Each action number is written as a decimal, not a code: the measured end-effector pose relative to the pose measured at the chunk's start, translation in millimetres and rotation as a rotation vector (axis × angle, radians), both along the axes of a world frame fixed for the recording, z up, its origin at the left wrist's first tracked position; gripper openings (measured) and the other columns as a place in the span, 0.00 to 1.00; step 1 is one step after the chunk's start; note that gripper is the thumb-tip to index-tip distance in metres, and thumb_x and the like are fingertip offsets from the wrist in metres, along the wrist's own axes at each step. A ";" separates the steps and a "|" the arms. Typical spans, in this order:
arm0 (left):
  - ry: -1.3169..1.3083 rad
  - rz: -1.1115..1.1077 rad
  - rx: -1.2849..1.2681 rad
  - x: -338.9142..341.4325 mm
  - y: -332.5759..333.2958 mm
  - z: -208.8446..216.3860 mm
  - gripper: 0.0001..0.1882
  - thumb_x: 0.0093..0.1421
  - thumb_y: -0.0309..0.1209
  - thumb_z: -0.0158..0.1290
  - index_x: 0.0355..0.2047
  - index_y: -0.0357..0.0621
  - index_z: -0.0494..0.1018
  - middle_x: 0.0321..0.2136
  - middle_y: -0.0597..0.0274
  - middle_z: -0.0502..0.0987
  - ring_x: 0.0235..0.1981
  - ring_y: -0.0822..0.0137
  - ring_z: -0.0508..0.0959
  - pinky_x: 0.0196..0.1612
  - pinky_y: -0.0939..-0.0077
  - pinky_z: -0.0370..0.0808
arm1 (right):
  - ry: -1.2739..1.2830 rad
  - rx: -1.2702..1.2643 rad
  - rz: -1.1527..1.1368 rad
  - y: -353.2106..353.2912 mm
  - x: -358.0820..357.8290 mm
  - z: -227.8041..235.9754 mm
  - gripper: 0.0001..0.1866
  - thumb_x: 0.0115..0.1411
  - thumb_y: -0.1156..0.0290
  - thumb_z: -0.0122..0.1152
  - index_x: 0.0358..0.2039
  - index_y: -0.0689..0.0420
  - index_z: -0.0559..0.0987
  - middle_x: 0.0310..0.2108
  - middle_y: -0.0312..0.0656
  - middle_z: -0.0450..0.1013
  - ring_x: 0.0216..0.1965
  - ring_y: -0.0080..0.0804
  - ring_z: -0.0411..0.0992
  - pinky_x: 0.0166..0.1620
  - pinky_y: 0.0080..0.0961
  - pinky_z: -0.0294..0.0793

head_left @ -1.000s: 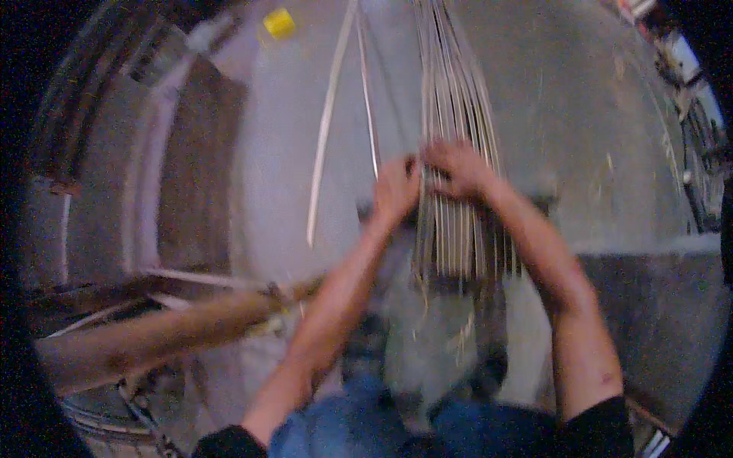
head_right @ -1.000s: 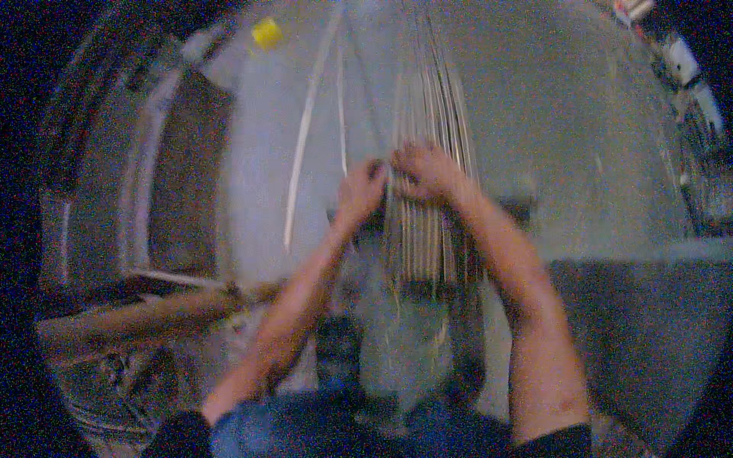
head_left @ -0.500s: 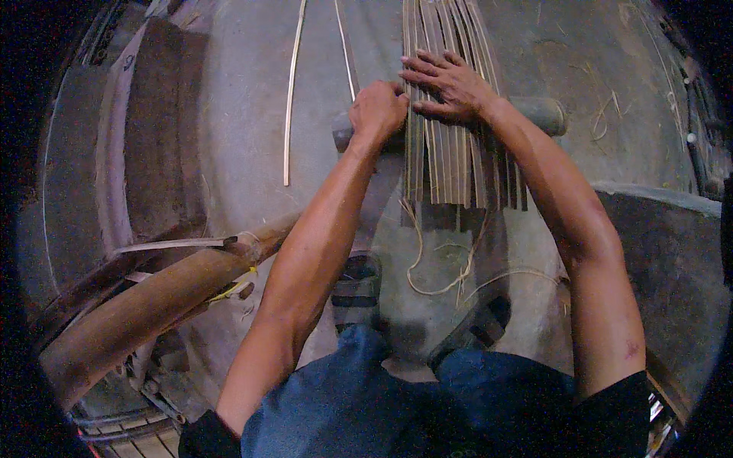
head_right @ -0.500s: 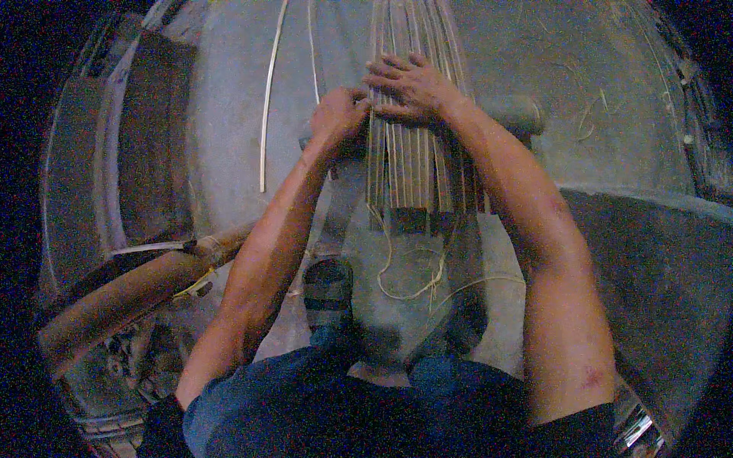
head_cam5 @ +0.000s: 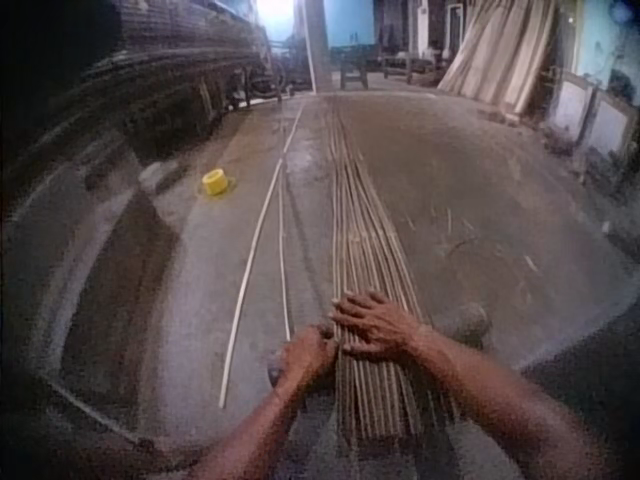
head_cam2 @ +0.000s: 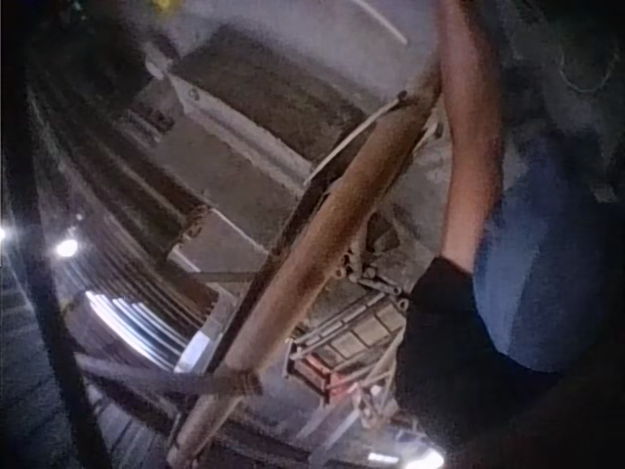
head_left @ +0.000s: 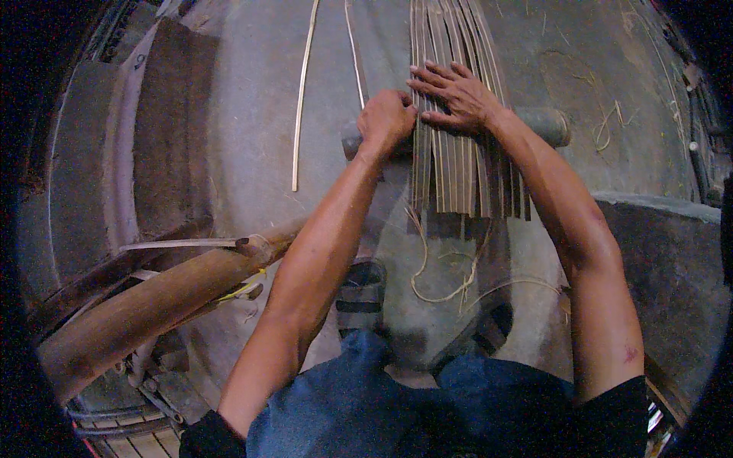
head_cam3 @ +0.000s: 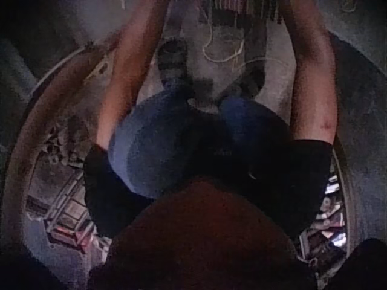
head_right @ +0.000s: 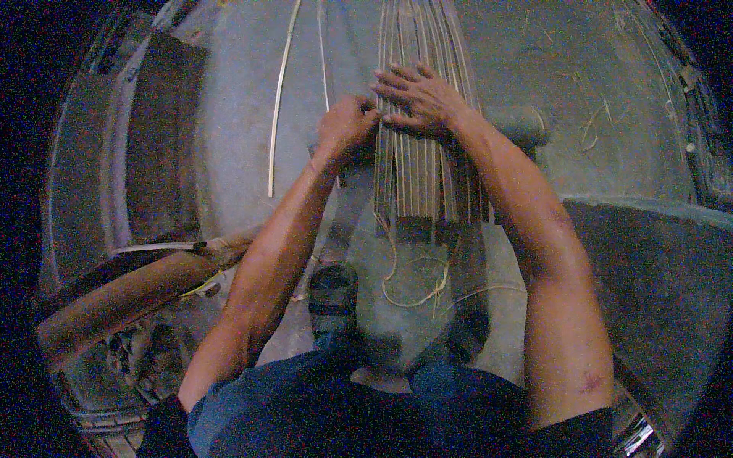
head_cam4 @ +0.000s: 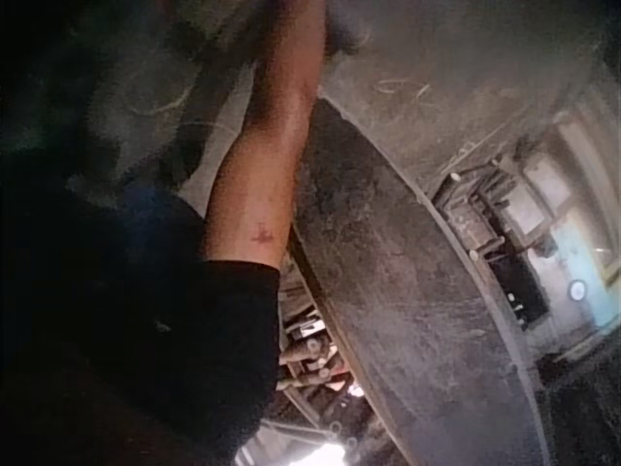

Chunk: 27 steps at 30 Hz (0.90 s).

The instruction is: The person gathers thin bamboo strips on a concrete floor, aligns them into a neat bundle, and secures the bundle with yellow string. The person then carries the bundle to a wooden rack and places it there.

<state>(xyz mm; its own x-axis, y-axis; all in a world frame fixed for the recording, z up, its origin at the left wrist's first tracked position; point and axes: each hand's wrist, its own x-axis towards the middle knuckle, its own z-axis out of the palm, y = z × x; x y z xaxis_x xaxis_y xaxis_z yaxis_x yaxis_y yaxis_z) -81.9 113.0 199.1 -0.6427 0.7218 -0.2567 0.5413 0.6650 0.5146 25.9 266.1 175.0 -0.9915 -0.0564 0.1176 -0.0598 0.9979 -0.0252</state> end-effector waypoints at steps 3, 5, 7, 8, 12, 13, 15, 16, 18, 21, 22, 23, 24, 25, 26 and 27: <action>0.029 -0.013 0.031 3.2 -0.4 -7.6 0.14 0.51 0.37 0.53 0.38 0.50 0.77 0.35 0.51 0.78 0.40 0.51 0.77 0.43 0.59 0.73 | -0.018 -0.042 -0.003 1.8 2.4 0.8 0.34 0.56 0.43 0.45 0.60 0.46 0.60 0.64 0.36 0.51 0.65 0.39 0.46 0.63 0.47 0.44; 0.069 -0.040 0.068 0.2 -0.9 -13.5 0.13 0.51 0.37 0.52 0.37 0.48 0.77 0.35 0.50 0.77 0.39 0.50 0.77 0.42 0.57 0.73 | -0.052 -0.075 -0.020 -1.3 1.4 8.4 0.34 0.56 0.43 0.46 0.60 0.47 0.60 0.64 0.37 0.51 0.65 0.39 0.47 0.63 0.48 0.43; 0.040 -0.065 0.070 2.2 0.9 -8.6 0.13 0.52 0.36 0.51 0.36 0.45 0.76 0.36 0.48 0.76 0.38 0.48 0.76 0.41 0.55 0.73 | -0.085 -0.136 -0.040 1.1 5.8 10.6 0.36 0.55 0.43 0.48 0.60 0.48 0.61 0.64 0.38 0.51 0.65 0.40 0.47 0.63 0.49 0.42; 0.019 -0.025 0.001 3.9 -1.9 -2.2 0.14 0.52 0.36 0.50 0.37 0.46 0.76 0.36 0.48 0.76 0.38 0.47 0.76 0.43 0.55 0.72 | -0.084 -0.133 -0.043 -1.6 5.8 12.5 0.36 0.54 0.43 0.48 0.60 0.49 0.61 0.64 0.39 0.51 0.65 0.40 0.47 0.63 0.49 0.42; -0.016 0.353 0.305 -15.2 -4.5 -13.2 0.14 0.55 0.36 0.47 0.34 0.40 0.74 0.32 0.45 0.77 0.36 0.47 0.76 0.42 0.58 0.71 | 0.003 -0.093 -0.004 -12.3 2.9 12.2 0.38 0.55 0.40 0.45 0.60 0.49 0.60 0.63 0.38 0.52 0.64 0.39 0.48 0.63 0.48 0.43; -0.057 0.482 0.446 -12.5 -1.0 -3.9 0.13 0.56 0.36 0.46 0.33 0.39 0.73 0.32 0.45 0.77 0.36 0.47 0.76 0.41 0.58 0.71 | 0.005 -0.079 -0.016 -12.1 8.4 11.8 0.38 0.55 0.39 0.44 0.60 0.48 0.59 0.63 0.36 0.52 0.64 0.38 0.49 0.63 0.48 0.44; -0.054 0.630 0.631 -13.2 17.8 20.1 0.13 0.57 0.36 0.45 0.32 0.39 0.72 0.31 0.46 0.77 0.35 0.47 0.76 0.39 0.57 0.70 | 0.016 -0.069 -0.028 -6.7 13.7 10.7 0.38 0.55 0.38 0.42 0.60 0.47 0.59 0.63 0.36 0.52 0.64 0.38 0.49 0.63 0.47 0.45; -0.011 0.654 0.674 -12.7 29.2 36.5 0.12 0.57 0.35 0.45 0.31 0.39 0.72 0.30 0.46 0.77 0.34 0.47 0.76 0.38 0.56 0.70 | 0.017 -0.072 -0.030 -6.0 17.2 11.1 0.38 0.55 0.38 0.42 0.60 0.47 0.59 0.63 0.36 0.53 0.64 0.38 0.49 0.63 0.47 0.46; 0.077 0.685 0.724 -16.8 52.3 54.5 0.12 0.58 0.35 0.44 0.31 0.39 0.71 0.30 0.46 0.77 0.33 0.47 0.76 0.37 0.55 0.70 | 0.001 -0.049 -0.038 -5.3 16.9 10.2 0.37 0.56 0.38 0.40 0.60 0.48 0.59 0.62 0.38 0.54 0.64 0.38 0.49 0.62 0.46 0.46; 0.187 0.701 0.717 -30.7 88.0 67.1 0.12 0.58 0.35 0.44 0.31 0.40 0.72 0.30 0.46 0.77 0.32 0.46 0.76 0.35 0.54 0.70 | -0.016 -0.043 -0.042 -7.2 16.5 10.1 0.38 0.56 0.37 0.40 0.60 0.47 0.59 0.62 0.38 0.55 0.64 0.38 0.49 0.62 0.46 0.47; 0.230 0.704 0.687 -42.1 94.6 72.0 0.12 0.58 0.35 0.44 0.31 0.40 0.72 0.30 0.46 0.77 0.32 0.45 0.76 0.35 0.54 0.70 | -0.063 -0.070 -0.024 -7.4 13.9 10.8 0.38 0.56 0.39 0.40 0.61 0.48 0.57 0.64 0.40 0.51 0.65 0.39 0.47 0.63 0.47 0.42; 0.271 0.708 0.657 -55.1 98.8 76.2 0.11 0.57 0.35 0.45 0.31 0.40 0.73 0.30 0.47 0.77 0.32 0.45 0.76 0.34 0.54 0.70 | -0.052 -0.067 -0.016 -7.5 12.9 12.6 0.38 0.56 0.39 0.40 0.61 0.49 0.57 0.64 0.40 0.51 0.65 0.38 0.47 0.63 0.47 0.42; 0.314 0.712 0.622 -72.8 98.6 75.8 0.12 0.57 0.35 0.45 0.31 0.41 0.73 0.30 0.47 0.77 0.32 0.45 0.77 0.35 0.54 0.71 | -0.040 -0.075 -0.011 -10.1 12.1 13.4 0.38 0.57 0.39 0.40 0.61 0.49 0.57 0.64 0.40 0.51 0.65 0.38 0.46 0.63 0.47 0.42; 0.345 0.704 0.586 -91.3 95.5 73.0 0.12 0.56 0.36 0.46 0.31 0.41 0.74 0.30 0.47 0.77 0.32 0.46 0.77 0.35 0.54 0.72 | -0.035 -0.082 -0.020 -10.5 15.4 13.1 0.38 0.57 0.39 0.39 0.62 0.49 0.57 0.64 0.40 0.51 0.65 0.38 0.46 0.63 0.47 0.42; 0.366 0.698 0.502 -109.4 91.0 73.4 0.13 0.56 0.36 0.46 0.31 0.41 0.75 0.30 0.47 0.77 0.32 0.46 0.77 0.36 0.55 0.73 | -0.002 -0.046 -0.052 -6.7 16.3 9.8 0.38 0.56 0.36 0.40 0.61 0.47 0.58 0.63 0.36 0.52 0.64 0.37 0.48 0.63 0.48 0.45; 0.405 0.703 0.414 -130.7 78.6 74.8 0.14 0.56 0.37 0.46 0.32 0.41 0.75 0.30 0.47 0.77 0.33 0.46 0.77 0.36 0.55 0.73 | -0.003 -0.050 -0.048 -7.3 15.9 8.7 0.38 0.56 0.37 0.40 0.61 0.47 0.58 0.63 0.36 0.52 0.64 0.36 0.48 0.63 0.48 0.45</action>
<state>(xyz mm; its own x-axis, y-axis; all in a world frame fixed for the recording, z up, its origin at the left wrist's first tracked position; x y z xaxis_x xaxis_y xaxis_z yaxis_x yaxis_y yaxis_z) -212.6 191.6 273.9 -0.9542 0.1136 0.2766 0.2719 0.7144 0.6448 41.8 258.9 183.7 -0.9933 -0.0025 0.1156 -0.0113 0.9971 -0.0755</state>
